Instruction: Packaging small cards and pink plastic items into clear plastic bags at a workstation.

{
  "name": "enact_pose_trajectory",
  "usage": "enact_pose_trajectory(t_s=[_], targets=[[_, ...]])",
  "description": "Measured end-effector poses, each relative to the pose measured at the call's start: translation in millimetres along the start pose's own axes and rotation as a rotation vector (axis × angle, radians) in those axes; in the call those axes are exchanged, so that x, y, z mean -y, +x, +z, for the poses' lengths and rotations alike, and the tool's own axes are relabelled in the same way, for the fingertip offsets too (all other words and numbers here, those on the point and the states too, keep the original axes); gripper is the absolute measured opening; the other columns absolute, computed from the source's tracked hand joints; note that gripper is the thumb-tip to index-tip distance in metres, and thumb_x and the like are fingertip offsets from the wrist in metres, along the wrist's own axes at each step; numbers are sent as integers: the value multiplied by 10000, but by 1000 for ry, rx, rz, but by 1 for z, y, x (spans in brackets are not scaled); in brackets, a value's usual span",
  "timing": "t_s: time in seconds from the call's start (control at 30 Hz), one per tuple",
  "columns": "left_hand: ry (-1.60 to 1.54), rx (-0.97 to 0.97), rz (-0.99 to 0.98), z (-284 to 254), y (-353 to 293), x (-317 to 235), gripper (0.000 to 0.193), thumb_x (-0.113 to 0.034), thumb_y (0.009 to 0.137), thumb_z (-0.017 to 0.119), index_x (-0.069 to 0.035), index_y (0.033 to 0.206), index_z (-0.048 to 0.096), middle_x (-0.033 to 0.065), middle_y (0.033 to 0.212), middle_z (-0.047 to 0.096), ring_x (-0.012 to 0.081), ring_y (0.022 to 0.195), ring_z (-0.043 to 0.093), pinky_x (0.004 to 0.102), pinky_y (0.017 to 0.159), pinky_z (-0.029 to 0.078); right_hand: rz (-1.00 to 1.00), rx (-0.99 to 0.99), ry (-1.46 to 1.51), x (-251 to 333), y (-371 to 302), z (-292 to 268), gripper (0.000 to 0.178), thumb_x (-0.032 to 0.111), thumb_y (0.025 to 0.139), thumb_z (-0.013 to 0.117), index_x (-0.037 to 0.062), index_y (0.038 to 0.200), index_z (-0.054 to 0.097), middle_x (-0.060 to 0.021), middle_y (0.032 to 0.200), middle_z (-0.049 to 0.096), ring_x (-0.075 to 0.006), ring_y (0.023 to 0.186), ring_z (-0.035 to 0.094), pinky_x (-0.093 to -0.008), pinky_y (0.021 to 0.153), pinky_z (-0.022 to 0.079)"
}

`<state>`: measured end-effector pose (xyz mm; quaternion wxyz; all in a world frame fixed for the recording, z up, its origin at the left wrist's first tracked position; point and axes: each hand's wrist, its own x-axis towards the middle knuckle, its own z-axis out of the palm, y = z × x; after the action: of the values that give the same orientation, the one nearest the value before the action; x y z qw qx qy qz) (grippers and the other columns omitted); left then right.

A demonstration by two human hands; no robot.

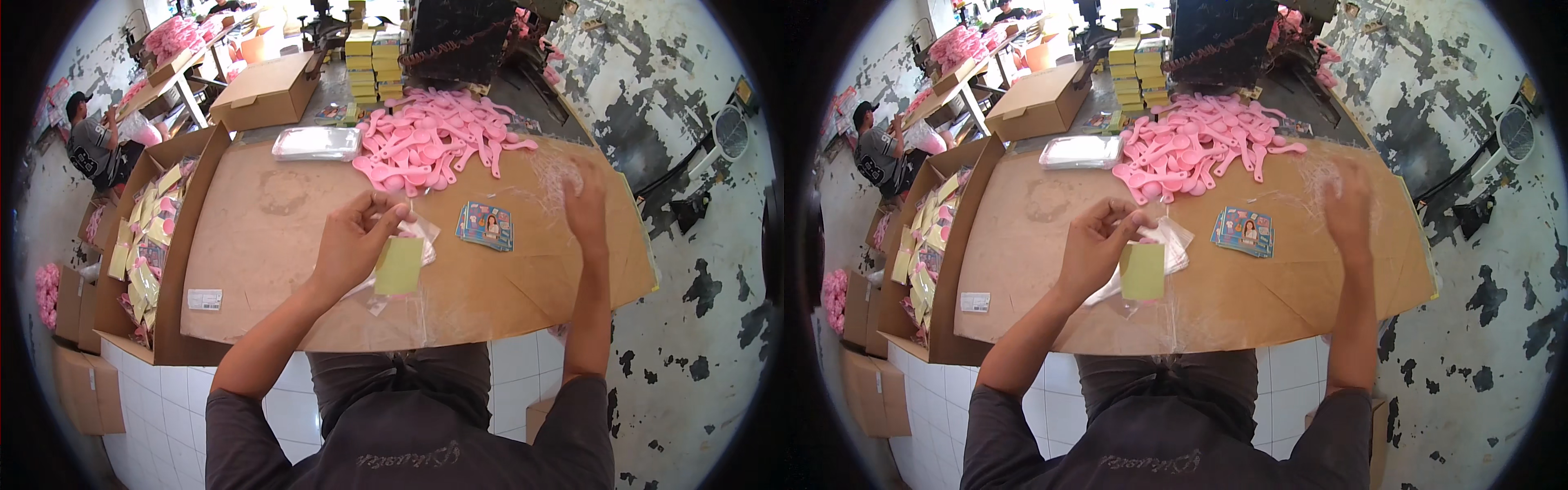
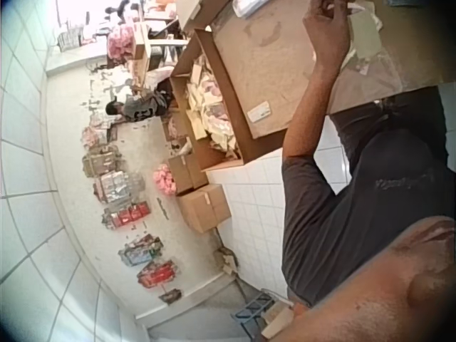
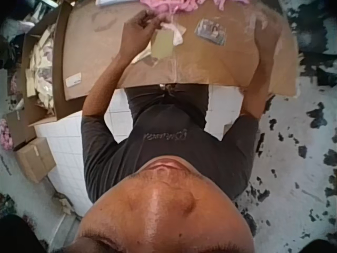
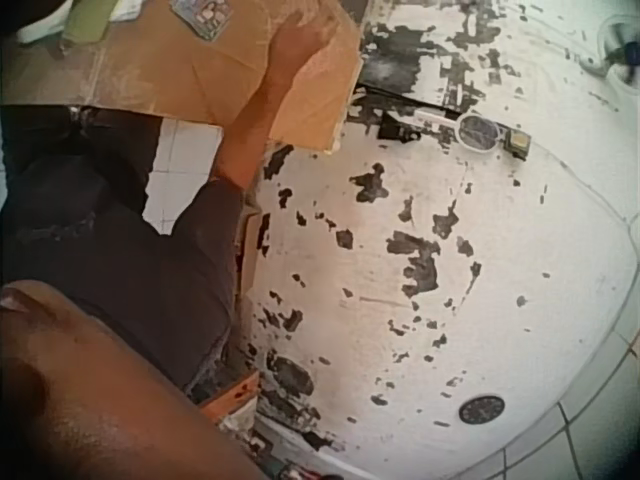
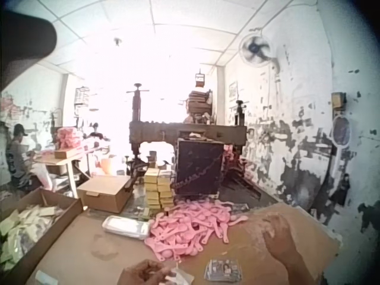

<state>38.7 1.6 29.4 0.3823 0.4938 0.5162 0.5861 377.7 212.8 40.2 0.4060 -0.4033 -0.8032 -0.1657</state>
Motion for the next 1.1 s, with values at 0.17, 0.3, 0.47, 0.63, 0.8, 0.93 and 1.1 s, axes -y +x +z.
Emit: enact_pose_trajectory(t_s=[0.17,0.3,0.47,0.63,0.8,0.93,1.1], targets=[[-119,6,74,17,11,9,207,-180,1003,677,9,1084,654,57,962,730,97,817,705,240,707,562,-3,596,1075,149,-4,-11,307,105,934,706,-33,1201,640,-100,1050,698,-179,905,668,-313,816,537],[-56,19,96,16,14,10,217,-176,1004,675,11,1111,654,58,979,723,104,884,711,241,717,555,288,809,1487,165,-10,12,208,48,942,703,-41,1127,668,-61,1014,682,-113,902,655,-260,798,529],[-77,153,-42,-7,8,11,282,-181,992,690,9,1199,666,57,1004,732,114,909,714,257,755,586,301,831,1487,158,-3,29,182,48,951,695,-36,1111,673,-39,1006,676,-93,896,644,-249,795,526],[9,194,-99,-19,11,30,241,-155,977,705,15,1148,693,67,1005,740,113,891,711,265,742,606,297,894,1506,149,-5,40,189,58,955,695,-41,1115,675,-50,1027,688,-100,920,649,-262,818,528],[10,163,-112,-16,7,45,212,-107,974,698,22,1141,685,83,1020,734,111,860,709,257,697,611,318,954,1433,150,-5,36,213,88,955,706,-32,1129,681,-55,1016,700,-108,934,656,-271,838,527],[-106,105,-99,-10,5,49,212,-85,973,687,27,1152,675,87,1043,728,104,840,710,246,692,601,372,901,1442,150,-13,43,230,106,951,718,-31,1132,682,-56,998,702,-113,931,664,-266,834,532],[-123,101,-112,-7,2,45,212,-80,976,678,26,1160,672,85,1040,731,93,839,708,241,685,589,450,964,1441,147,-21,52,246,110,952,721,-35,1147,679,-72,1025,713,-121,930,676,-271,842,539]])
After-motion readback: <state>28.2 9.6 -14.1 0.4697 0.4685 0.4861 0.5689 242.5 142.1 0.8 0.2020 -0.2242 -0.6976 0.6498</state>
